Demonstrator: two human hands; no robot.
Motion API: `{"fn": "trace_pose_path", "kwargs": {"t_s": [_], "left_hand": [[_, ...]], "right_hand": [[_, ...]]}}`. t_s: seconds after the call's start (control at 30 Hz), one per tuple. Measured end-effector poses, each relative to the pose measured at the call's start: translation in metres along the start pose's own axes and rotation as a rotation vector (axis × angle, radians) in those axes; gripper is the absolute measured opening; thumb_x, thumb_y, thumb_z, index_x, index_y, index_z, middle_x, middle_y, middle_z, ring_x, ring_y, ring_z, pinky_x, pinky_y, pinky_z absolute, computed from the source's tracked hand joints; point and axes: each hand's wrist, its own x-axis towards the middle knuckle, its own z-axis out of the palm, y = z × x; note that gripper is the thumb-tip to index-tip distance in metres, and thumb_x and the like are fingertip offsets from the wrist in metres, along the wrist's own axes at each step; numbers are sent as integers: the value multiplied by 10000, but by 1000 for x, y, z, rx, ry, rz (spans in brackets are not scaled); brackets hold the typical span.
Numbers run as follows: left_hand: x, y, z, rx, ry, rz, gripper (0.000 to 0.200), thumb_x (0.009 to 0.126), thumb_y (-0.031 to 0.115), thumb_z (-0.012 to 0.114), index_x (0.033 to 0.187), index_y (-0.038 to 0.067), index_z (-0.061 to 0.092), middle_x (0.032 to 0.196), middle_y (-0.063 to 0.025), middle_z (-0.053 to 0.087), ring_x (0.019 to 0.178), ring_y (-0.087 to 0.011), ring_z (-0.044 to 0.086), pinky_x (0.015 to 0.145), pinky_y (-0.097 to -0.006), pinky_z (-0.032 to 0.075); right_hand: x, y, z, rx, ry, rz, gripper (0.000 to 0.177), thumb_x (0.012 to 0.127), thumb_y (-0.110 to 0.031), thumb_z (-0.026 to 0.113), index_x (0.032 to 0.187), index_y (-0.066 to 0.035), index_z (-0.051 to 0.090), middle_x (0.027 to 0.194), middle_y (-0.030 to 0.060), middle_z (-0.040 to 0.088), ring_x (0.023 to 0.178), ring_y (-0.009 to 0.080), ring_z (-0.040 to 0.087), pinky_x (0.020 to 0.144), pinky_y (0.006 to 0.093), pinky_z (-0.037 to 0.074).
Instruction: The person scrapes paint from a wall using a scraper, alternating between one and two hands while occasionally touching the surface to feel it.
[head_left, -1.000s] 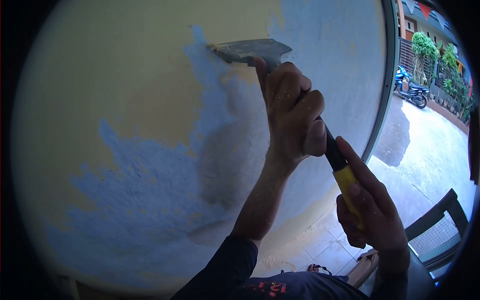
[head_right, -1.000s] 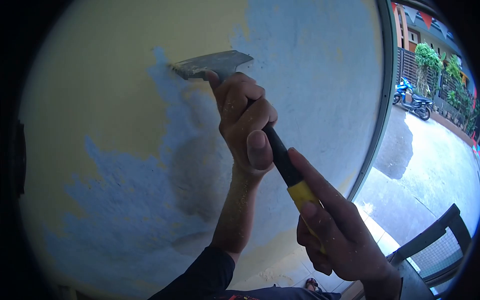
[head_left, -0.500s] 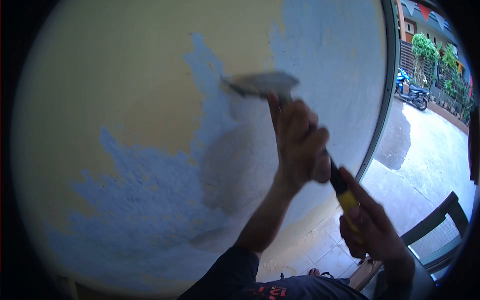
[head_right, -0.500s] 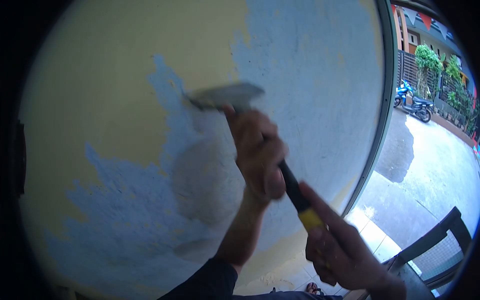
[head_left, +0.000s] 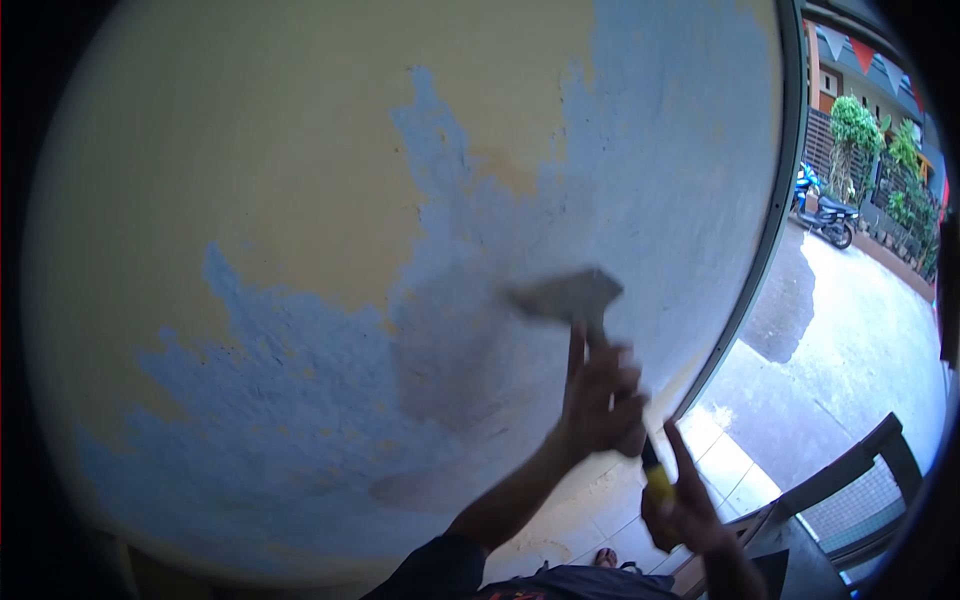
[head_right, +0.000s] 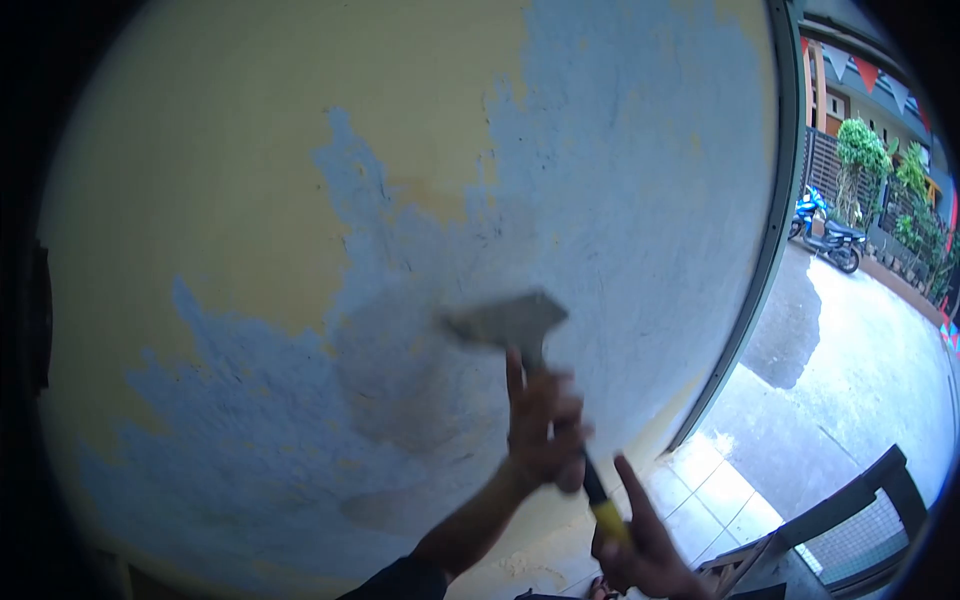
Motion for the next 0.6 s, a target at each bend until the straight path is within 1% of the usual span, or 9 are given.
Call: {"fn": "trace_pose_path", "kwargs": {"t_s": [0.1, 0.2, 0.23, 0.3, 0.33, 0.4, 0.47, 0.53, 0.6], "left_hand": [[-101, 61, -25, 49, -175, -14, 251, 796, 342, 644, 1023, 235, 624, 1123, -83, 565, 1175, -355, 530, 1071, -659, 158], [-155, 104, -70, -50, -44, -266, 314, 870, 488, 563, 1057, 238, 592, 1073, -91, 566, 1117, -359, 547, 1064, -617, 265], [-176, 100, -83, -175, -24, -358, 337, 840, 482, 585, 945, 162, 586, 973, -112, 584, 1035, -342, 572, 1035, -605, 323], [-154, 92, -101, -414, -46, -842, 420, 860, 467, 593, 809, 52, 559, 807, -131, 575, 915, -318, 595, 936, -539, 442], [-298, 49, -121, -788, -15, -1270, 400, 861, 447, 602, 822, 50, 566, 818, -157, 582, 882, -305, 602, 842, -487, 498], [-303, 34, -72, -1035, -282, -1259, 404, 864, 447, 600, 832, 46, 566, 822, -156, 584, 880, -301, 602, 839, -482, 498], [-315, 35, -62, -1060, -395, -1257, 411, 869, 449, 595, 852, 39, 565, 831, -153, 587, 878, -294, 602, 832, -472, 496], [-309, 25, -61, -1059, -528, -1223, 420, 875, 450, 591, 872, 31, 564, 840, -151, 591, 875, -287, 602, 826, -462, 495], [-302, 15, -66, -1025, -611, -1187, 428, 880, 451, 586, 892, 24, 564, 849, -149, 594, 872, -280, 602, 819, -453, 494]], "right_hand": [[-36, 87, -17, -187, 124, 38, 899, 869, -92, 663, 1513, -122, 36, 692, 61, 561, 517, 88, 502, 472, 245, 425], [-49, 134, -15, -240, 192, 94, 652, 922, -197, 599, 1459, -48, 261, 704, -20, 490, 522, 62, 479, 490, 229, 422], [-45, 131, -4, -99, 216, 96, 630, 927, -209, 595, 1448, -44, 280, 706, -22, 485, 527, 59, 477, 488, 225, 421], [-22, 124, 3, 77, 190, -57, 603, 951, -252, 559, 1452, -71, 277, 727, -22, 475, 547, 53, 477, 478, 216, 417], [-4, 134, -4, 147, 111, -90, 610, 974, -276, 513, 1476, -117, 206, 743, -19, 472, 547, 51, 474, 473, 215, 421], [42, 150, -10, 119, 81, -140, 574, 989, -248, 455, 1467, -179, 145, 750, -16, 448, 551, 53, 459, 482, 213, 439], [57, 124, -6, 2, 59, -169, 619, 975, -326, 476, 1480, -168, 156, 775, -7, 449, 573, 54, 427, 495, 216, 420], [76, 113, 9, -229, 341, -120, 483, 969, -345, 467, 1399, -170, 333, 719, -14, 432, 553, 57, 442, 451, 223, 407], [78, 103, 37, -129, 355, -148, 346, 965, -338, 470, 1261, -160, 446, 686, -9, 434, 512, 65, 428, 430, 231, 396]]}}
